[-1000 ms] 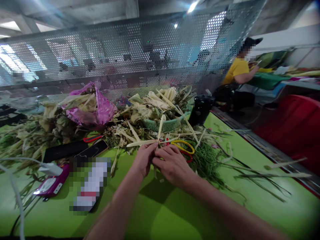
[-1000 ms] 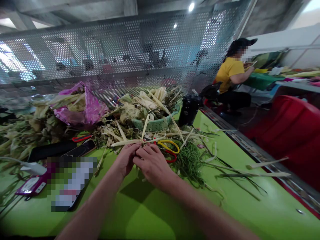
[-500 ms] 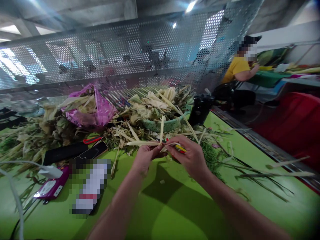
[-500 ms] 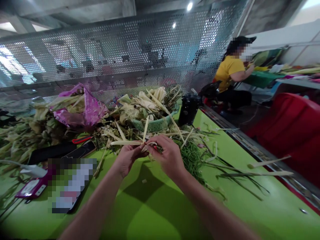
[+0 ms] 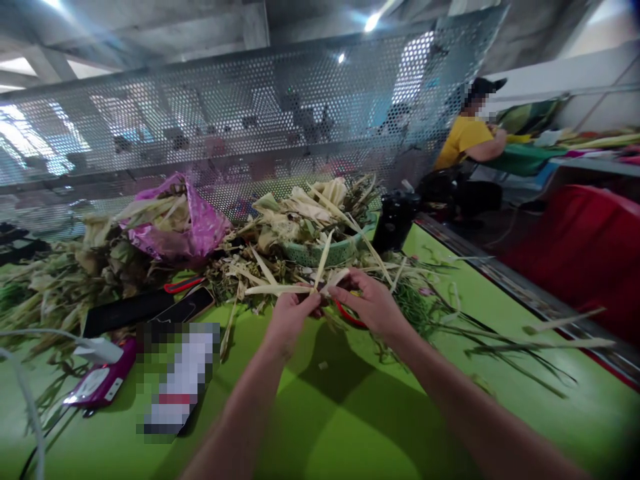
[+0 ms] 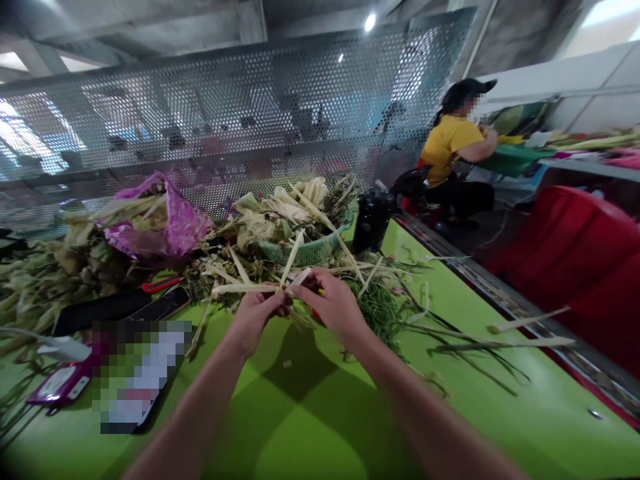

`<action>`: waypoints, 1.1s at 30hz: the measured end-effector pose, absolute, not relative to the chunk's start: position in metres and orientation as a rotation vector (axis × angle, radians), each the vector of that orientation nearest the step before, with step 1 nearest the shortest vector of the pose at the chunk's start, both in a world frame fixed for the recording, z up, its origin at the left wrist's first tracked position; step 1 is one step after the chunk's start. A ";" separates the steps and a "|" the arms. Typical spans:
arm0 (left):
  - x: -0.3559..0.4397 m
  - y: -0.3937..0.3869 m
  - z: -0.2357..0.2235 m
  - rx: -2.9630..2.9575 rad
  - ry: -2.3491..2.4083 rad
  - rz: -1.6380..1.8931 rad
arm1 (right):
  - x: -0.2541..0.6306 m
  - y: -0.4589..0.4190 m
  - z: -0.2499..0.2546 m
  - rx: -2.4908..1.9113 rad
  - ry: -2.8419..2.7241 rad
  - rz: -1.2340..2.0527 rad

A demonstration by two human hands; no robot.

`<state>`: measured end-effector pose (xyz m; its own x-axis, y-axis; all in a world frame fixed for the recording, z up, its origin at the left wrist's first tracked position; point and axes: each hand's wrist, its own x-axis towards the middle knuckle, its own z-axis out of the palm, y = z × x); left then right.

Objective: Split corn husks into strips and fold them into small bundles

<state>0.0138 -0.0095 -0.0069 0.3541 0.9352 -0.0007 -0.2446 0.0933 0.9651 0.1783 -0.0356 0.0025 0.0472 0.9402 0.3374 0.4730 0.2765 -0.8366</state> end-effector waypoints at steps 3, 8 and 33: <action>0.011 -0.005 -0.010 1.089 0.846 1.095 | 0.180 -0.035 0.006 -1.393 -1.651 0.674; 0.009 0.001 -0.015 1.237 1.003 1.119 | 0.179 -0.044 0.018 -1.262 -1.639 0.800; 0.013 -0.009 -0.009 1.289 1.017 1.062 | 0.173 -0.049 0.017 -1.135 -1.572 0.574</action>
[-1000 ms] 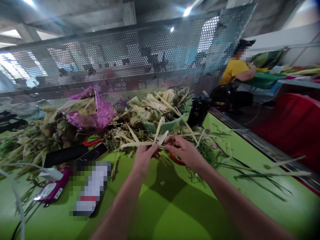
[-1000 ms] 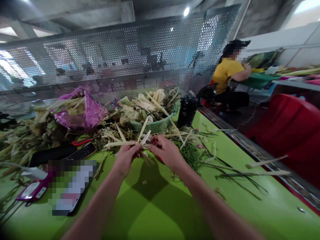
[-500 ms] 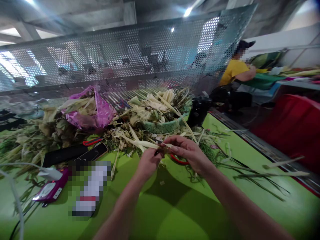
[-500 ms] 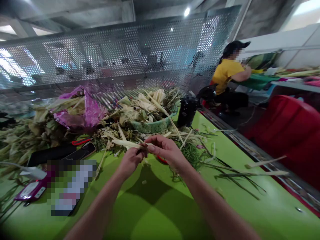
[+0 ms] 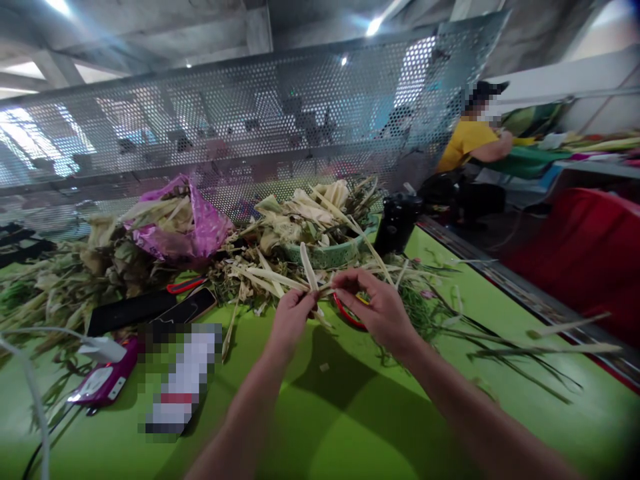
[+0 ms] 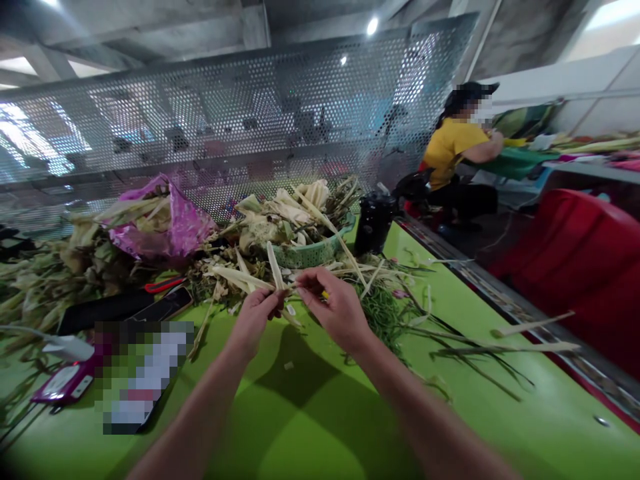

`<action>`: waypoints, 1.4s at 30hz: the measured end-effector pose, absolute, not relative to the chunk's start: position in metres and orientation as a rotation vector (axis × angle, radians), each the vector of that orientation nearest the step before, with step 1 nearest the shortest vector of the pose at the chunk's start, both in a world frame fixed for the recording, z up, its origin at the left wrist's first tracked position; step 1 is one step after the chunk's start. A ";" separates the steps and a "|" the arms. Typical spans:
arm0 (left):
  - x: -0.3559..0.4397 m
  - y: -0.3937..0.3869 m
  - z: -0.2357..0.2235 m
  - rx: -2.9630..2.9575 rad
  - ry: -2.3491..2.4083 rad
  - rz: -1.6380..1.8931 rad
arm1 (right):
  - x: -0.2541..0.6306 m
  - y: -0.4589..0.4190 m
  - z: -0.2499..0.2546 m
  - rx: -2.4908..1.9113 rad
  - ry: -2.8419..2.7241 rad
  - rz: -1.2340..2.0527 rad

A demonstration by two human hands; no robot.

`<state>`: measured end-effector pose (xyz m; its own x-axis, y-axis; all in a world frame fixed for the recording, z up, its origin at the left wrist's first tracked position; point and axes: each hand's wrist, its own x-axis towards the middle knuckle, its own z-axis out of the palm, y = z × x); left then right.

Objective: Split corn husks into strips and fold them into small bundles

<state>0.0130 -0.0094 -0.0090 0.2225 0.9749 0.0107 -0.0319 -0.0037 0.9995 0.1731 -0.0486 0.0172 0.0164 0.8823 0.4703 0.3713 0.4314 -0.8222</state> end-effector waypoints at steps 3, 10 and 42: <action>0.012 -0.009 -0.009 1.262 1.014 1.094 | 0.170 -0.047 0.014 -1.214 -1.645 0.500; 0.012 -0.010 -0.008 1.258 1.015 1.084 | 0.170 -0.037 0.003 -1.343 -1.432 0.923; 0.015 -0.016 -0.015 1.833 1.010 0.786 | 0.163 -0.037 -0.004 -1.228 -1.340 0.851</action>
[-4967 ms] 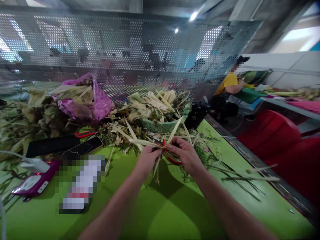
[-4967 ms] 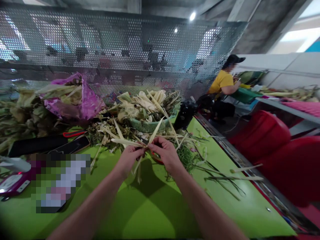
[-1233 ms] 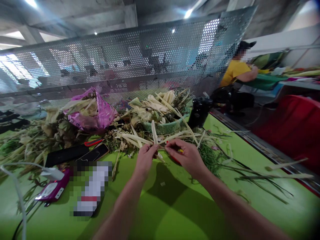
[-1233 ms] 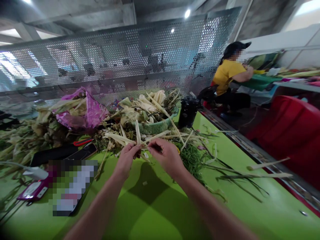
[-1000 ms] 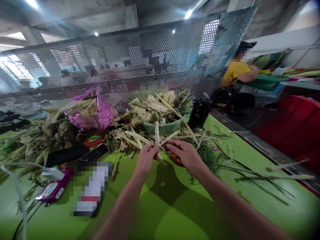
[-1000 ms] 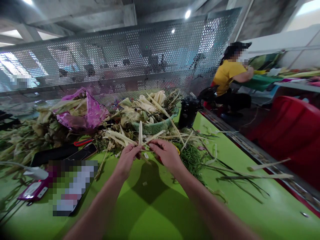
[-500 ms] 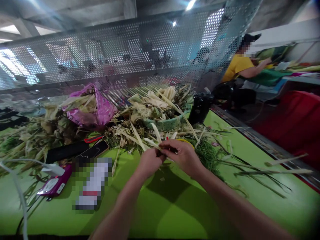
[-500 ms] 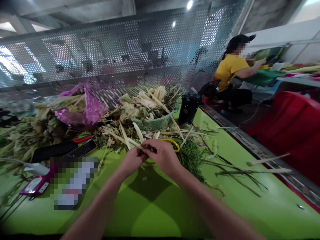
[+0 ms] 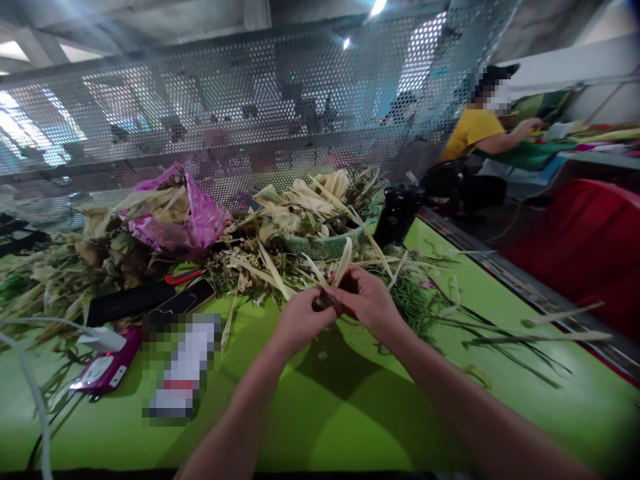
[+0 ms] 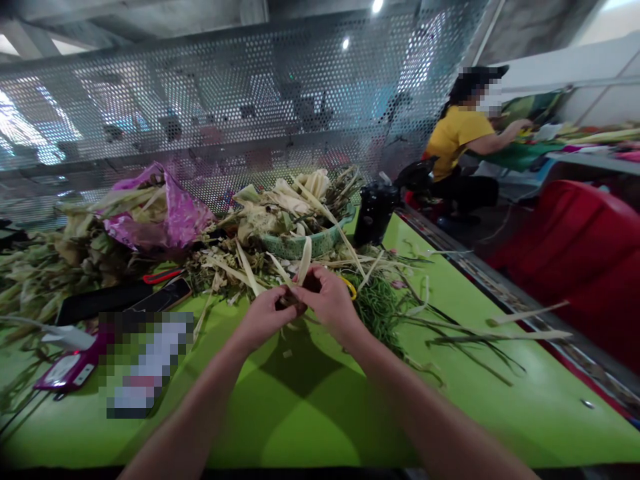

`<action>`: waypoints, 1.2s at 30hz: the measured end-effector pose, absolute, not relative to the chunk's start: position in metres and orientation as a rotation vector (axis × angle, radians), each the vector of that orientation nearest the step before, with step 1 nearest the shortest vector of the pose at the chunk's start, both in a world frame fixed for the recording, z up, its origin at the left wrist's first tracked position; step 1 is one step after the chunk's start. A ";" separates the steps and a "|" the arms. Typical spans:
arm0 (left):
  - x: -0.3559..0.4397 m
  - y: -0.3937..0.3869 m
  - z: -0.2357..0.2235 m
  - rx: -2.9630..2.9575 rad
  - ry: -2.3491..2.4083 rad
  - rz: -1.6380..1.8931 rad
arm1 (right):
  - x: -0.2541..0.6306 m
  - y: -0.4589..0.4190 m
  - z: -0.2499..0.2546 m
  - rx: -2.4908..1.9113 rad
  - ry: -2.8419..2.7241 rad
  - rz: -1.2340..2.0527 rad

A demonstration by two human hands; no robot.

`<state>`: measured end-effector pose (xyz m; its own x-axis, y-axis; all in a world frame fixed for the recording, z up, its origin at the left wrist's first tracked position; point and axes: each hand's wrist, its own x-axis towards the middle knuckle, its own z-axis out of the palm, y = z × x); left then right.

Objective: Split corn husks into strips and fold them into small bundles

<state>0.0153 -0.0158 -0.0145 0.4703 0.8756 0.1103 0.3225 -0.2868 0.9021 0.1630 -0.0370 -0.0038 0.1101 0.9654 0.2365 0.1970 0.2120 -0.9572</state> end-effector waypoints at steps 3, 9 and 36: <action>0.017 -0.015 -0.015 1.810 1.016 0.842 | 0.164 -0.038 -0.003 -1.240 -1.368 0.777; 0.017 -0.013 -0.011 1.548 0.833 0.837 | 0.166 -0.044 0.007 -1.226 -1.368 0.739; 0.007 -0.010 -0.007 1.601 1.053 0.780 | 0.177 -0.046 0.022 -1.224 -1.875 0.514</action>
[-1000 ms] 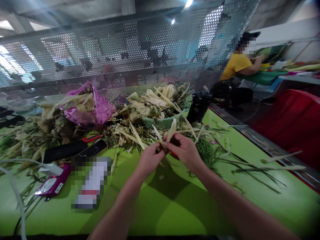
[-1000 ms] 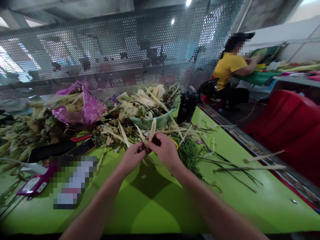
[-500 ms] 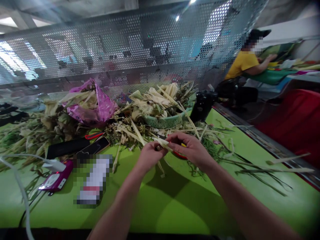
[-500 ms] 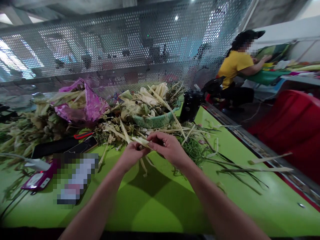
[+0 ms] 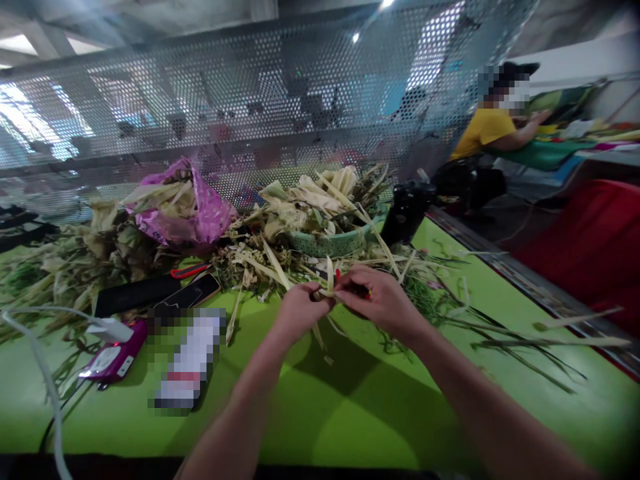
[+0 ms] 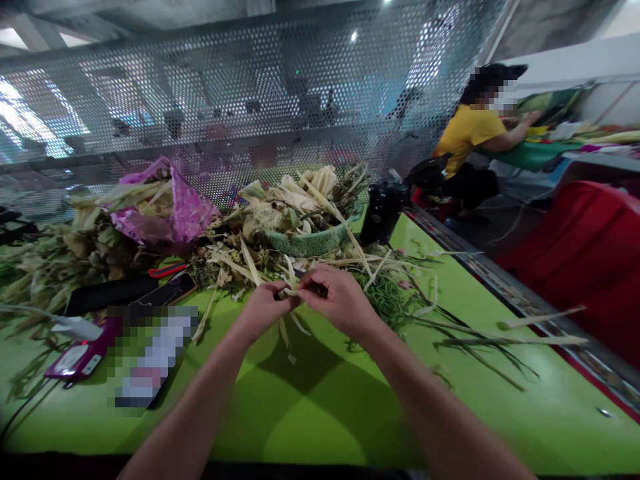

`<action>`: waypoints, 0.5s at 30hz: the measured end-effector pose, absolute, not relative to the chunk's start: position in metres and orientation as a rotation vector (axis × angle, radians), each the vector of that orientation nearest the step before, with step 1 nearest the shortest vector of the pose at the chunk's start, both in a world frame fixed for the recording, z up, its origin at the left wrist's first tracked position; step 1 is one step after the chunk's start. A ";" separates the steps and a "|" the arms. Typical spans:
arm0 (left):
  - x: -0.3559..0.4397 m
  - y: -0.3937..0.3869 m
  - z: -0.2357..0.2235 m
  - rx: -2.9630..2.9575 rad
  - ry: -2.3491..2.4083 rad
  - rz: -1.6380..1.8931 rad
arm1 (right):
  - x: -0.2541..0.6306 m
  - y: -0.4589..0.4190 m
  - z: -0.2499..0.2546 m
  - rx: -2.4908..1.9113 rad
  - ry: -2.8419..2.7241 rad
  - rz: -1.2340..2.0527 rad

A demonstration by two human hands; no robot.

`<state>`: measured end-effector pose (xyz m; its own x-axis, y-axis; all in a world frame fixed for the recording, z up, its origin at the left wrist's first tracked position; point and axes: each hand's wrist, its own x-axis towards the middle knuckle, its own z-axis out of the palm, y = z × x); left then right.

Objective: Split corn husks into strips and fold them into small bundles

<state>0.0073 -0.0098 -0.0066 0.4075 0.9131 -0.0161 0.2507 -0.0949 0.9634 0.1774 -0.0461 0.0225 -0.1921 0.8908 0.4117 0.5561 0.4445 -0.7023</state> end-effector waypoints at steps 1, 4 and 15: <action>0.008 -0.010 -0.006 1.637 1.086 0.786 | 0.177 -0.045 0.022 -1.234 -1.902 0.472; 0.008 -0.011 -0.007 1.706 1.151 0.804 | 0.177 -0.044 0.021 -1.256 -1.972 0.449; 0.007 -0.014 -0.003 2.078 1.261 0.710 | 0.178 -0.045 0.020 -1.269 -2.107 0.332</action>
<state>0.0071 -0.0140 -0.0032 0.4055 0.9042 0.1338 0.5837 -0.3688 0.7233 0.1779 -0.0455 0.0205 -0.3225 0.8590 0.3977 0.6949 0.5001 -0.5167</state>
